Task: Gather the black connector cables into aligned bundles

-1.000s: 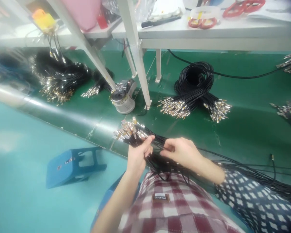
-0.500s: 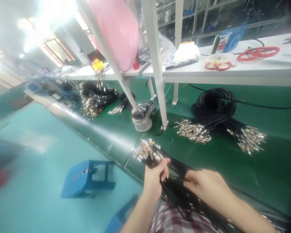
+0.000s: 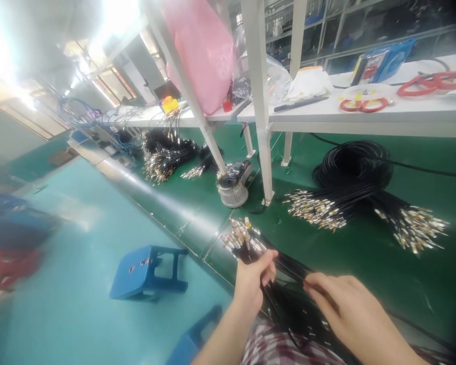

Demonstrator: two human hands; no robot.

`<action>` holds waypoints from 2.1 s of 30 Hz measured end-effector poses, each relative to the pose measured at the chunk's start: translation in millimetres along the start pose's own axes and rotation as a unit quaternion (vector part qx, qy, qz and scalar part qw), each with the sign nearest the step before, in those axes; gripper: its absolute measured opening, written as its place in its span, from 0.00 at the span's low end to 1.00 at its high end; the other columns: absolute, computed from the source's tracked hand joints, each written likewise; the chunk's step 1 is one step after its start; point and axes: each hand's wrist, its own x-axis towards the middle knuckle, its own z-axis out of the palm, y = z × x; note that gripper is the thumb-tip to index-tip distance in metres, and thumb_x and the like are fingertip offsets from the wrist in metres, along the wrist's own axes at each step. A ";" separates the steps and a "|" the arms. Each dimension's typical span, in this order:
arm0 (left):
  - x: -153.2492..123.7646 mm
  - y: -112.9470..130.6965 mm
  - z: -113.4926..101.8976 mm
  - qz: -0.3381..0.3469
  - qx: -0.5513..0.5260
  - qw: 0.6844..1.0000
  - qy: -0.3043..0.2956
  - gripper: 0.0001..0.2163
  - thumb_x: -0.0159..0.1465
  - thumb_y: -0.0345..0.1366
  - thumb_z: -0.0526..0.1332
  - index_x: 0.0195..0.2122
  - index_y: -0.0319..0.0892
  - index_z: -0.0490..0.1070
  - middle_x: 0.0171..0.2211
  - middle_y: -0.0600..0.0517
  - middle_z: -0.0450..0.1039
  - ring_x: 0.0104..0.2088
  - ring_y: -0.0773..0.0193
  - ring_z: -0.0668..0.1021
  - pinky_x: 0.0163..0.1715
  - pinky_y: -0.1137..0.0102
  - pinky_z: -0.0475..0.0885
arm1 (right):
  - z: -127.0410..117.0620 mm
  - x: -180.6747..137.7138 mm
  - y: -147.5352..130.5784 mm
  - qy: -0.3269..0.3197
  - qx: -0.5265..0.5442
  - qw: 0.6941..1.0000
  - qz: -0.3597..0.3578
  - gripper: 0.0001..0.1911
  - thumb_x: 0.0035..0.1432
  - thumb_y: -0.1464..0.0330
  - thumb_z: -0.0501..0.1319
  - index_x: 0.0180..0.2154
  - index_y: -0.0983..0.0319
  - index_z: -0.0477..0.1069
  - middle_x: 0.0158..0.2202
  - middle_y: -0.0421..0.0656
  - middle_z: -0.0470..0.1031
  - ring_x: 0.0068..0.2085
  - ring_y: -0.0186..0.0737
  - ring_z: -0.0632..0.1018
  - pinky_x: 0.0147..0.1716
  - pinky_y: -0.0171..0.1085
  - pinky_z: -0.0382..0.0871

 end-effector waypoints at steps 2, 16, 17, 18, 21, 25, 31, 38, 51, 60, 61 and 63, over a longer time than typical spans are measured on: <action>0.1 0.2 0.1 0.000 -0.002 1.000 -0.004 0.13 0.49 0.39 0.71 0.27 0.32 0.75 0.14 0.55 0.65 0.13 0.76 0.59 0.19 0.71 0.50 | 0.3 3.3 4.5 -0.086 0.166 0.982 0.031 0.18 0.64 0.55 0.50 0.44 0.56 0.72 0.33 0.45 0.78 0.35 0.44 0.77 0.38 0.41 0.68; 1.0 -0.3 2.3 -0.001 -0.020 1.000 0.006 0.14 0.47 0.39 0.72 0.25 0.34 0.71 0.18 0.50 0.71 0.13 0.76 0.61 0.18 0.71 0.50 | 16.6 11.3 33.4 -0.256 0.446 0.850 0.111 0.30 0.47 0.43 0.63 0.37 0.63 0.74 0.19 0.39 0.69 0.20 0.32 0.68 0.24 0.32 0.64; 1.4 0.0 1.6 0.001 -0.020 1.000 0.002 0.14 0.47 0.39 0.71 0.25 0.34 0.72 0.17 0.52 0.69 0.13 0.76 0.60 0.18 0.71 0.51 | 15.0 7.2 32.5 -0.252 0.417 0.867 0.109 0.29 0.50 0.43 0.61 0.37 0.63 0.74 0.20 0.40 0.69 0.22 0.33 0.69 0.25 0.33 0.65; 1.7 0.2 0.9 0.003 -0.019 1.000 -0.003 0.14 0.48 0.39 0.71 0.25 0.33 0.72 0.15 0.53 0.67 0.13 0.76 0.59 0.19 0.71 0.52 | 12.5 3.2 30.6 -0.252 0.379 0.885 0.102 0.28 0.54 0.44 0.58 0.36 0.63 0.74 0.21 0.41 0.71 0.24 0.35 0.71 0.27 0.34 0.66; 2.9 0.9 -0.5 0.010 -0.017 1.000 -0.012 0.13 0.49 0.39 0.71 0.25 0.33 0.73 0.14 0.55 0.65 0.13 0.77 0.58 0.19 0.72 0.53 | 2.3 -3.6 19.5 -0.238 0.264 0.933 0.058 0.22 0.60 0.50 0.55 0.36 0.61 0.74 0.32 0.45 0.76 0.36 0.42 0.75 0.38 0.36 0.68; 5.4 2.8 -1.7 0.001 -0.013 1.000 -0.020 0.13 0.48 0.38 0.72 0.25 0.33 0.73 0.15 0.55 0.65 0.13 0.77 0.59 0.19 0.73 0.54 | -1.9 4.8 1.4 -0.174 0.277 0.944 0.031 0.22 0.60 0.53 0.56 0.49 0.60 0.68 0.45 0.46 0.75 0.47 0.44 0.73 0.50 0.39 0.65; 5.3 3.5 -3.8 0.006 0.002 0.998 -0.061 0.16 0.53 0.40 0.69 0.39 0.35 0.75 0.17 0.57 0.65 0.14 0.78 0.58 0.19 0.74 0.56 | 18.3 26.2 -20.8 -0.121 0.366 0.921 0.057 0.23 0.66 0.52 0.43 0.31 0.61 0.62 0.18 0.33 0.55 0.20 0.31 0.61 0.22 0.31 0.57; -0.5 3.9 -16.5 -0.031 0.020 0.998 -0.054 0.16 0.54 0.42 0.69 0.21 0.37 0.66 0.20 0.58 0.62 0.15 0.77 0.59 0.18 0.74 0.57 | 9.6 26.8 -29.0 -0.170 0.164 0.971 -0.030 0.15 0.66 0.65 0.48 0.30 0.61 0.68 0.23 0.37 0.71 0.27 0.33 0.70 0.30 0.32 0.61; 0.8 -8.6 -59.6 -0.068 -0.114 0.991 -0.028 0.23 0.60 0.48 0.62 0.16 0.40 0.58 0.12 0.59 0.53 0.15 0.72 0.61 0.25 0.72 0.66 | 68.3 118.4 58.4 -0.098 -0.051 0.986 0.123 0.10 0.60 0.64 0.58 0.35 0.63 0.76 0.39 0.48 0.78 0.40 0.42 0.76 0.39 0.38 0.64; 28.7 -4.3 -31.1 -0.065 -0.072 0.995 0.003 0.14 0.57 0.36 0.66 0.43 0.38 0.72 0.11 0.64 0.50 0.13 0.76 0.53 0.18 0.76 0.51 | 25.5 51.2 42.4 -0.105 0.235 0.963 0.084 0.15 0.61 0.57 0.56 0.33 0.62 0.72 0.26 0.41 0.76 0.28 0.35 0.73 0.30 0.33 0.65; 32.2 -3.5 -25.9 -0.061 -0.067 0.996 -0.002 0.13 0.57 0.35 0.67 0.43 0.38 0.72 0.12 0.63 0.52 0.13 0.76 0.54 0.18 0.76 0.51 | 25.2 43.1 39.1 -0.107 0.260 0.956 0.087 0.16 0.61 0.57 0.57 0.32 0.63 0.71 0.25 0.41 0.76 0.27 0.35 0.72 0.29 0.33 0.64; 36.4 -2.6 -16.5 -0.052 -0.054 0.997 -0.012 0.11 0.56 0.34 0.67 0.38 0.36 0.73 0.13 0.62 0.56 0.13 0.77 0.56 0.17 0.75 0.52 | 27.2 32.0 31.7 -0.103 0.299 0.944 0.095 0.17 0.60 0.56 0.57 0.31 0.63 0.71 0.25 0.41 0.75 0.26 0.34 0.71 0.27 0.33 0.62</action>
